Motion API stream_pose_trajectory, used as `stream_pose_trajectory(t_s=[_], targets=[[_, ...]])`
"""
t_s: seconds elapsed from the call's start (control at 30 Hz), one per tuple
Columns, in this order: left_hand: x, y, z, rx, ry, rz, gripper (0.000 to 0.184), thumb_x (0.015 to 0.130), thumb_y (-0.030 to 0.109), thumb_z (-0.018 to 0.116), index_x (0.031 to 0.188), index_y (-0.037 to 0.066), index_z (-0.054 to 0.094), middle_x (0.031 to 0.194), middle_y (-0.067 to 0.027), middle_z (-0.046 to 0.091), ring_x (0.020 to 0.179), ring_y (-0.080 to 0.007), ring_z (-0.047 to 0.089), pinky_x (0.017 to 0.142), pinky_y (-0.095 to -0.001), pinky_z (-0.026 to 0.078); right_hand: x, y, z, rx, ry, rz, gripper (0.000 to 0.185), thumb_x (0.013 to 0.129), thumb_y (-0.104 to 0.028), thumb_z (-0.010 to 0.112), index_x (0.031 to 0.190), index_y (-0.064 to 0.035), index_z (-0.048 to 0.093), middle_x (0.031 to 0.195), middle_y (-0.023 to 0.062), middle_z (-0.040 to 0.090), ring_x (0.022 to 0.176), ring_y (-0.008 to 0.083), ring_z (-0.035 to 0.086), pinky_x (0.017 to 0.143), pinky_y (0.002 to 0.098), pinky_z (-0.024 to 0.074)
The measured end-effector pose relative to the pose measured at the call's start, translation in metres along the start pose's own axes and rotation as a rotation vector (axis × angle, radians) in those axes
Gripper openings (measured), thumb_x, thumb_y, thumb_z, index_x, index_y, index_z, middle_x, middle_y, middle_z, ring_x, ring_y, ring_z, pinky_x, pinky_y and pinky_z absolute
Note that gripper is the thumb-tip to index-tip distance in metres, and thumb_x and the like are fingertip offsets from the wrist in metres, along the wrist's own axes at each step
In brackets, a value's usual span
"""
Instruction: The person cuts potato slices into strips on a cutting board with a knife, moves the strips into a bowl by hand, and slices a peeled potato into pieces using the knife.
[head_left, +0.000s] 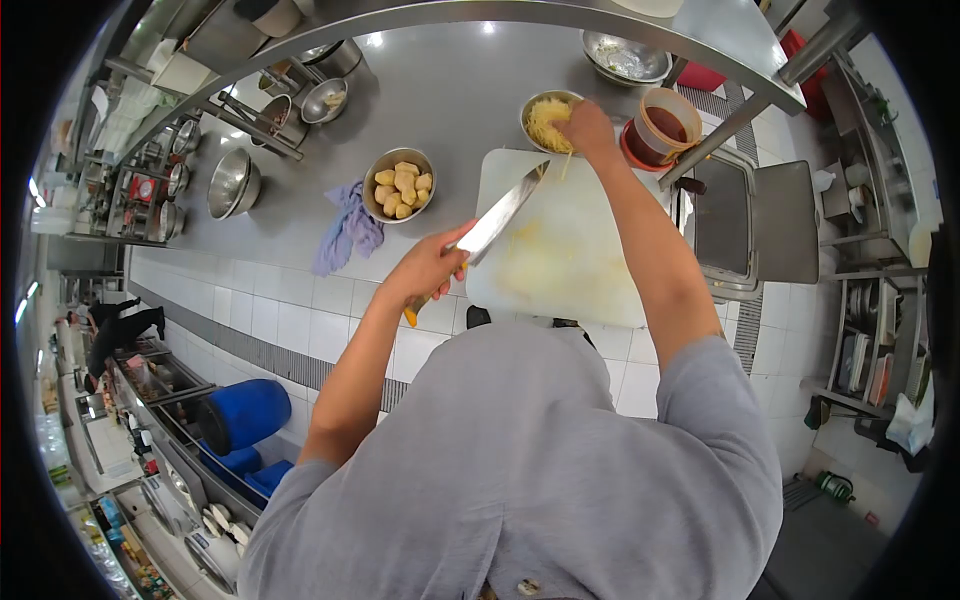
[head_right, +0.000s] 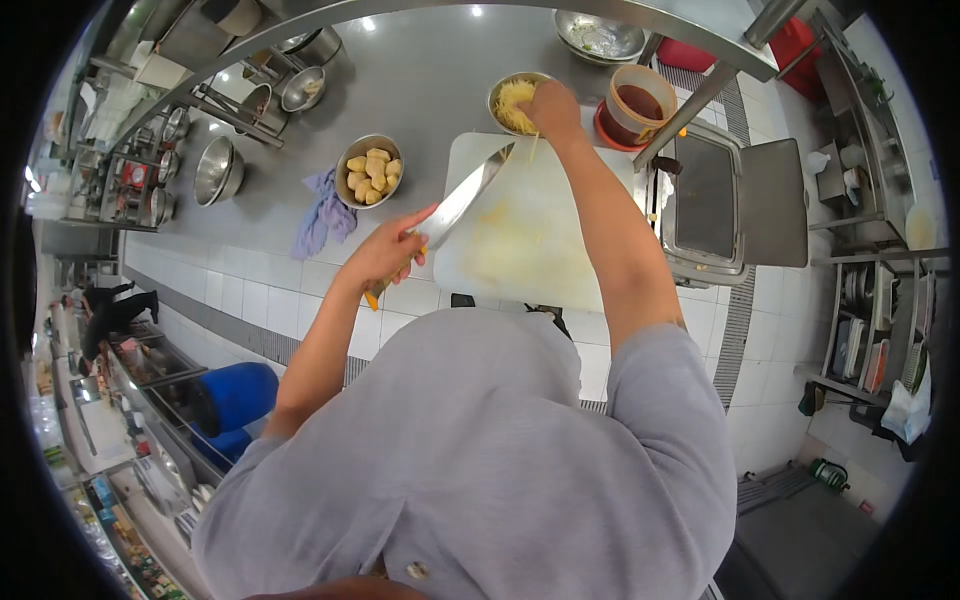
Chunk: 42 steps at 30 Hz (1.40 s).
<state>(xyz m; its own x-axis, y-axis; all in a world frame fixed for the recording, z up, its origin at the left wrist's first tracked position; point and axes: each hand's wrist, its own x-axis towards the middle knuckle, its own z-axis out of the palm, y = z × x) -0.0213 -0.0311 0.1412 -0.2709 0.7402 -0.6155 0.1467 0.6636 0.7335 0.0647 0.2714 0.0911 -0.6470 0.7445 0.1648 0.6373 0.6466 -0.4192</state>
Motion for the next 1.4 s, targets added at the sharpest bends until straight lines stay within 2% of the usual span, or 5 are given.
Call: stream_pose_trajectory(t_s=[0.37,0.77,0.9,1.17,1.4], targets=[[-0.031,-0.068,-0.006,-0.136,0.089,-0.119,0.064,0.114,0.015,0.06,0.176,0.026,0.049,0.087,-0.0046,0.069,0.053,-0.0077,0.053,0.048,-0.0287,0.049,0.014,-0.001,0.017,-0.081,-0.13,-0.246,0.03,0.1,-0.031,0.08,0.123,-0.012,0.083,0.128,0.0191,0.076,0.118,0.0418,0.074,0.1,0.0527,0.061],[-0.039,-0.054,0.007,-0.153,0.135,-0.093,0.063,0.114,0.014,0.061,0.174,0.03,0.052,0.086,-0.0045,0.068,0.054,-0.0079,0.053,0.049,-0.0283,0.049,0.033,0.008,0.012,-0.053,-0.13,-0.027,0.023,0.105,-0.023,0.065,0.108,-0.0115,0.085,0.116,0.0192,0.08,0.111,0.046,0.077,0.097,0.0548,0.0629],[-0.039,-0.039,0.005,-0.128,0.131,-0.076,0.064,0.113,0.014,0.062,0.173,0.032,0.054,0.083,-0.0015,0.067,0.054,-0.0068,0.054,0.05,-0.0287,0.05,0.015,0.025,0.005,0.093,0.163,-0.168,0.02,0.103,-0.021,0.069,0.108,-0.0089,0.084,0.111,0.0219,0.081,0.105,0.0458,0.077,0.095,0.0551,0.0622],[0.01,-0.028,0.005,0.734,0.465,0.254,0.06,0.109,0.02,0.067,0.166,0.038,0.061,0.097,-0.0195,0.075,0.08,-0.0421,0.074,0.076,-0.0541,0.061,-0.067,0.036,0.044,-0.182,0.123,-0.132,0.033,0.098,-0.014,0.07,0.128,-0.0088,0.082,0.137,0.0145,0.077,0.124,0.0395,0.072,0.105,0.0522,0.0598],[0.047,-0.005,0.01,0.915,0.46,0.28,0.065,0.107,0.02,0.071,0.166,0.043,0.058,0.096,-0.0134,0.069,0.08,-0.0385,0.075,0.072,-0.0532,0.061,-0.112,0.023,0.068,0.108,0.084,-0.359,0.036,0.096,0.0,0.066,0.128,-0.0031,0.083,0.142,0.0178,0.077,0.133,0.0407,0.069,0.118,0.0483,0.0545]])
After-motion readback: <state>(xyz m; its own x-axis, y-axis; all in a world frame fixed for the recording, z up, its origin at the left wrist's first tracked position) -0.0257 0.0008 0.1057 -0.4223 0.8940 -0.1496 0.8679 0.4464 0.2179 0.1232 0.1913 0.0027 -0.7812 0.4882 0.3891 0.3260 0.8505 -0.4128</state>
